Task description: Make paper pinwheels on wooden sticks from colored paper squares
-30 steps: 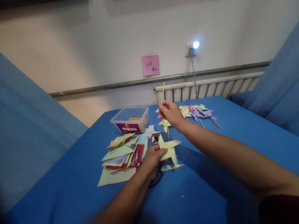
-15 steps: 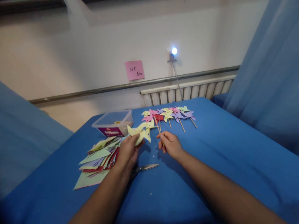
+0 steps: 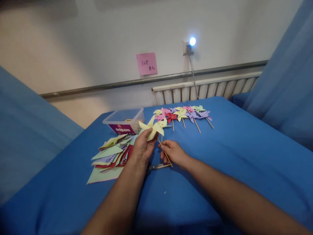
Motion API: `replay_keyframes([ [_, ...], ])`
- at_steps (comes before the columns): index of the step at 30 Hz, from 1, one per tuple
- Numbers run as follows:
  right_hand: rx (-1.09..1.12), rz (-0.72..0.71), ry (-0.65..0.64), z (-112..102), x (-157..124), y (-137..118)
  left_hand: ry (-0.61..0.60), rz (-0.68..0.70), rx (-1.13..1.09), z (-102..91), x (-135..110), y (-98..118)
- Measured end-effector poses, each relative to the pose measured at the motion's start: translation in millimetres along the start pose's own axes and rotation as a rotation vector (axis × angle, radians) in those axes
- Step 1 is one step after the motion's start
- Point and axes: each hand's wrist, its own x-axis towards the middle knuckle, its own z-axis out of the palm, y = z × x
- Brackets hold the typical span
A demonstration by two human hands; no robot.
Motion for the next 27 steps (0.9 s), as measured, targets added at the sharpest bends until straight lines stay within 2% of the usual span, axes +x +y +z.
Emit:
replay_keyframes([
  [4, 0.147, -0.064, 0.162, 15.5, 10.8, 0.4, -0.029, -0.065, 0.038, 1.0, -4.7, -5.8],
  [6, 0.213, -0.063, 0.203, 17.5, 11.6, 0.1, 0.002, -0.083, 0.028, 1.1, -4.2, -4.1],
  [11, 0.319, -0.036, 0.095, 6.1, -2.7, -10.3, 0.159, 0.011, 0.011, -1.5, 1.4, 2.5],
  [14, 0.346, -0.051, 0.111, -2.2, -13.3, -22.9, 0.189, 0.043, 0.094, -1.4, 1.5, -0.1],
  [20, 0.381, -0.154, 0.063, -4.8, -19.4, -37.0, 0.1, 0.087, 0.277, 2.8, -6.8, -12.1],
  [27, 0.341, -0.083, 0.132, -7.8, -10.0, -24.3, 0.049, 0.091, 0.42, 5.5, -14.6, -22.4],
])
